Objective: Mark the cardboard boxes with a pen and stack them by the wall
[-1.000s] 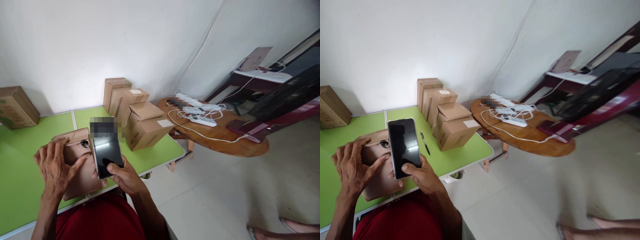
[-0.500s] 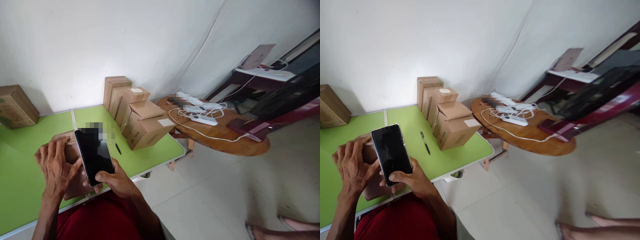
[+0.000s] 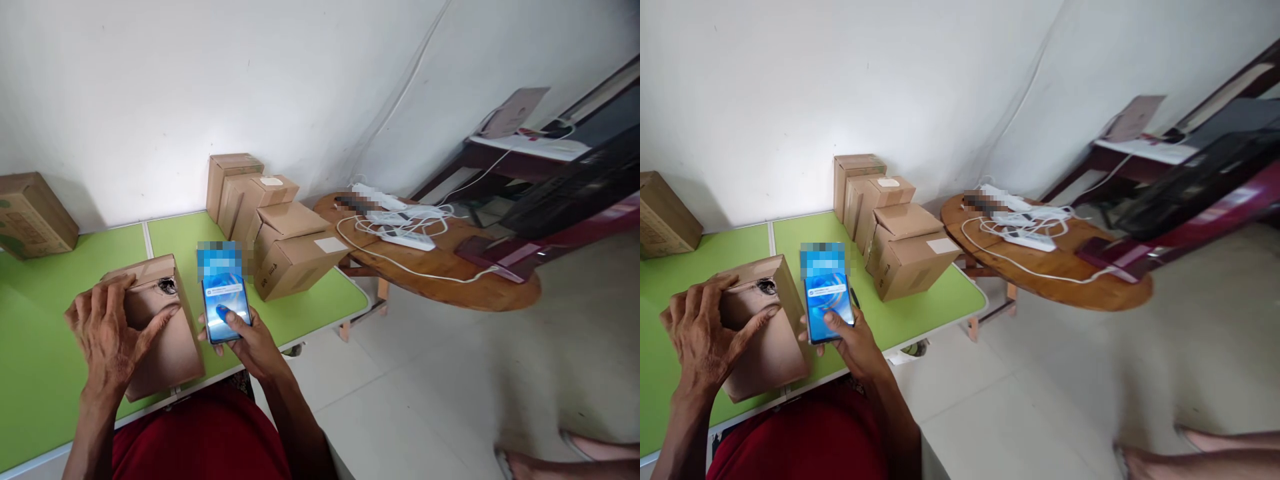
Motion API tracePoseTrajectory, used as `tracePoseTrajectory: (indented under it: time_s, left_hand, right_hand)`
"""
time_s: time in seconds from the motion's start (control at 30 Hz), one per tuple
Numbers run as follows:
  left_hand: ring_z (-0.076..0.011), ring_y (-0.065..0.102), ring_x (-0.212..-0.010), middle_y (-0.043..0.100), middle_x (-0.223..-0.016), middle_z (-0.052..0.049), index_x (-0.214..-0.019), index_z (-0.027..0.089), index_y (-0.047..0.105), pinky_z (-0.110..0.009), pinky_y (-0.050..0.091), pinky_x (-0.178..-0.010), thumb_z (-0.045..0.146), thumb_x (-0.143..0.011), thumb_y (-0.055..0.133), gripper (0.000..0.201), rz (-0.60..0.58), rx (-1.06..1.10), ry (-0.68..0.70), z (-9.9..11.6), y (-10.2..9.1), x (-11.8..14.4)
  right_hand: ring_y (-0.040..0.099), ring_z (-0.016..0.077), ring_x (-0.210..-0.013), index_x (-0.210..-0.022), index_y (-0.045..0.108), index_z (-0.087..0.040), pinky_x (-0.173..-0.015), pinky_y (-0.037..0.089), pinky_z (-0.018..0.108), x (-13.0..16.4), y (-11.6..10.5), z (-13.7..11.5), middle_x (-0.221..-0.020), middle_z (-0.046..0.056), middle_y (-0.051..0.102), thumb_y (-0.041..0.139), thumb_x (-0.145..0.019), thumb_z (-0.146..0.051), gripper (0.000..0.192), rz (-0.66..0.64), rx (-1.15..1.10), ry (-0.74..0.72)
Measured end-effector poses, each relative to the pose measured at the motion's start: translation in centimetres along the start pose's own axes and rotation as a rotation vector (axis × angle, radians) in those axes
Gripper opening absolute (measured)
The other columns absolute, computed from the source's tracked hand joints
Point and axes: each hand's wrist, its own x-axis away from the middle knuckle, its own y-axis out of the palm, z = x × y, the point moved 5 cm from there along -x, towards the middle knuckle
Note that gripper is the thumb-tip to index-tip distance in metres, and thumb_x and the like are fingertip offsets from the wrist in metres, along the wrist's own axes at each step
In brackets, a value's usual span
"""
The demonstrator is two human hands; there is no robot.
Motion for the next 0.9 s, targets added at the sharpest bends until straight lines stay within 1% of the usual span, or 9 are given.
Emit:
tracePoseTrajectory:
  time_s: [0.07,0.17,0.27,0.5,0.6,0.7,0.77,0.83,0.9]
  left_hand:
    - [-0.0497,0.063,-0.113,0.076,-0.124,-0.026,-0.131,0.020,0.073,-0.063,0.042,-0.103,0.088,-0.096,0.059,0.078,0.001,-0.016,0.001,0.0,0.0,0.0]
    - [-0.0491,0.063,-0.113,0.076,-0.124,-0.025,-0.133,0.020,0.072,-0.062,0.042,-0.103,0.086,-0.097,0.059,0.076,-0.001,-0.023,0.008,0.0,0.0,0.0]
    - [-0.0477,0.063,-0.113,0.076,-0.125,-0.024,-0.135,0.022,0.071,-0.062,0.041,-0.105,0.083,-0.097,0.062,0.072,0.003,-0.016,0.016,0.1,-0.1,0.0]
    - [-0.0467,0.065,-0.112,0.077,-0.120,-0.023,-0.133,0.020,0.073,-0.060,0.042,-0.102,0.085,-0.098,0.057,0.076,0.054,-0.062,0.064,-0.2,0.3,0.0]
    - [-0.0470,0.065,-0.109,0.077,-0.119,-0.024,-0.132,0.016,0.074,-0.060,0.043,-0.100,0.088,-0.100,0.051,0.082,0.083,-0.075,0.092,-0.3,0.3,0.1]
    - [-0.0471,0.065,-0.107,0.077,-0.117,-0.024,-0.133,0.015,0.075,-0.061,0.044,-0.099,0.088,-0.100,0.052,0.083,0.098,-0.057,0.103,-0.2,0.1,0.4]
    - [-0.0470,0.065,-0.109,0.077,-0.118,-0.023,-0.134,0.017,0.075,-0.062,0.045,-0.100,0.084,-0.100,0.058,0.077,0.113,-0.023,0.105,0.1,-0.2,0.7]
    - [-0.0462,0.066,-0.114,0.078,-0.124,-0.021,-0.138,0.022,0.074,-0.063,0.045,-0.106,0.075,-0.101,0.066,0.065,0.133,0.037,0.114,0.6,-0.7,1.3]
    - [-0.0457,0.066,-0.127,0.074,-0.141,-0.019,-0.148,0.028,0.070,-0.066,0.043,-0.116,0.065,-0.101,0.073,0.060,0.156,0.133,0.112,0.7,-1.3,2.2]
  right_hand:
    - [0.087,0.0305,-0.088,-0.104,0.072,-0.021,-0.054,0.058,0.027,-1.0,-2.2,0.7,-0.096,0.012,0.085,0.097,-0.080,-0.070,0.060,0.106,0.072,0.004]
    - [0.086,0.0293,-0.079,-0.105,0.070,-0.020,-0.052,0.059,0.028,-2.5,-5.1,2.7,-0.090,0.010,0.083,0.099,-0.068,-0.075,0.073,0.252,0.226,0.080]
    - [0.081,0.0269,-0.067,-0.104,0.069,-0.020,-0.050,0.059,0.030,-3.5,-6.6,4.5,-0.084,0.008,0.080,0.098,-0.064,-0.074,0.074,0.301,0.312,0.150]
    - [0.075,0.0255,-0.069,-0.099,0.072,-0.020,-0.057,0.064,0.037,-4.6,-7.3,5.4,-0.084,0.005,0.076,0.084,-0.083,-0.065,0.049,0.354,0.577,0.169]
    - [0.077,0.0312,-0.084,-0.088,0.070,-0.022,-0.074,0.065,0.042,-4.3,-7.7,4.4,-0.083,0.007,0.075,0.081,-0.089,-0.049,0.029,0.433,0.789,0.121]
    - [0.073,0.0403,-0.122,-0.090,0.073,-0.022,-0.106,0.059,0.050,-3.5,-7.4,2.7,-0.103,0.015,0.079,0.082,-0.089,-0.034,0.015,0.509,0.975,0.022]
    - [0.065,0.0413,-0.137,-0.100,0.077,-0.022,-0.119,0.051,0.052,-3.3,-6.4,1.5,-0.120,0.018,0.079,0.085,-0.090,-0.035,0.018,0.505,1.048,-0.044]
    - [0.066,0.0382,-0.139,-0.117,0.080,-0.022,-0.122,0.050,0.050,-3.7,-4.3,0.8,-0.132,0.018,0.078,0.082,-0.096,-0.047,0.032,0.391,1.049,-0.123]
    - [0.069,0.0347,-0.139,-0.137,0.076,-0.022,-0.120,0.053,0.048,-4.6,-1.5,0.5,-0.144,0.017,0.076,0.067,-0.106,-0.067,0.055,0.191,0.938,-0.209]
